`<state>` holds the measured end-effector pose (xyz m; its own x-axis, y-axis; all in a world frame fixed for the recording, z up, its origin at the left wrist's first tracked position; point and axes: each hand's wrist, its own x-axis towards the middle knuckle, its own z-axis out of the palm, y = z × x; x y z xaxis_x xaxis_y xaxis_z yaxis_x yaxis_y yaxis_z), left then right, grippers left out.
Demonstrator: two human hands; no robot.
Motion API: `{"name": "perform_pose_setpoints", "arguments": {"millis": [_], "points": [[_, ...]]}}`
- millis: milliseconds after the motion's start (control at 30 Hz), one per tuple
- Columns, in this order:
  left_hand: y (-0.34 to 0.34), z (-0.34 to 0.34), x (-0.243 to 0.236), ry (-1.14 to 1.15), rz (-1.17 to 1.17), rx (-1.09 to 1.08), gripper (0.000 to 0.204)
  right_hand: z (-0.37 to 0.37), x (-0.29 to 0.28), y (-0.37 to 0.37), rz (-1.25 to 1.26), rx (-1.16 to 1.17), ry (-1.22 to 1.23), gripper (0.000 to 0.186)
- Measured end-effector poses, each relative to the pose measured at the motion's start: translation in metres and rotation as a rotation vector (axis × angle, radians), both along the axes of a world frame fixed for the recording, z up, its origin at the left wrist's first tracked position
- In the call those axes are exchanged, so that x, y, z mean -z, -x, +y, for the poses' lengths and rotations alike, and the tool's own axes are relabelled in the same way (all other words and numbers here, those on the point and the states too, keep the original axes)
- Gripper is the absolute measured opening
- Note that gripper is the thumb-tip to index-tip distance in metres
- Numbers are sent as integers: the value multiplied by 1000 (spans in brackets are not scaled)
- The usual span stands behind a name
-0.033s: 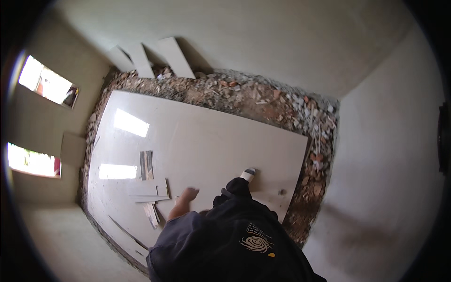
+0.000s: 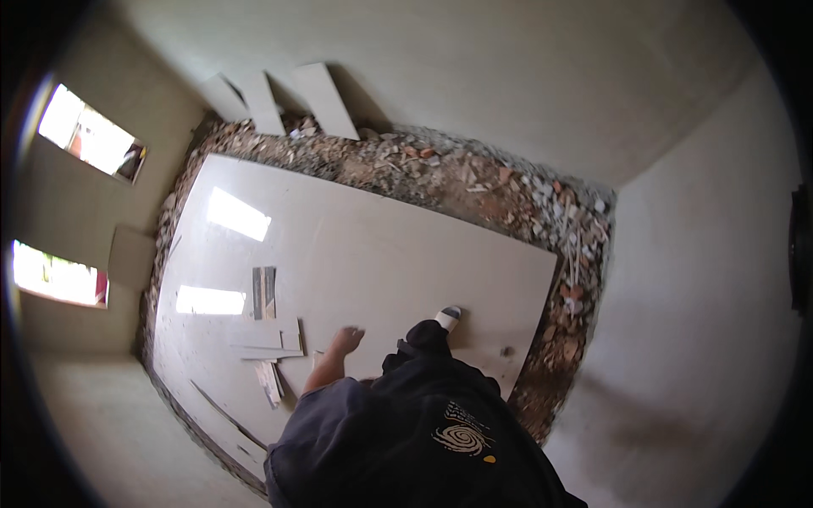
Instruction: The person removes loose debris from a floor area, positions and adjusts large white floor tiles, measures the floor and tiles with a tape measure, and uses a tile cutter to trim a tile to fit the space.
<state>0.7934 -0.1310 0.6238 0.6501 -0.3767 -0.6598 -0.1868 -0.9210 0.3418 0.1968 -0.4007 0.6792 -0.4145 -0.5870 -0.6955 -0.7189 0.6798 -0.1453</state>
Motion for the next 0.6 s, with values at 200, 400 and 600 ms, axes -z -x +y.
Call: {"name": "perform_pose_setpoints", "arguments": {"millis": [200, 400, 600], "points": [[-44, -113, -78, 412, -87, -265, 48, -94, -19, -86, -26, -172, 47, 54], [32, -6, -47, 270, -209, -470, 49, -172, -23, -148, 54, -305, 37, 52], [181, 125, -39, -411, 148, -870, 50, -251, -23, -215, -39, -429, 157, 49]]}}
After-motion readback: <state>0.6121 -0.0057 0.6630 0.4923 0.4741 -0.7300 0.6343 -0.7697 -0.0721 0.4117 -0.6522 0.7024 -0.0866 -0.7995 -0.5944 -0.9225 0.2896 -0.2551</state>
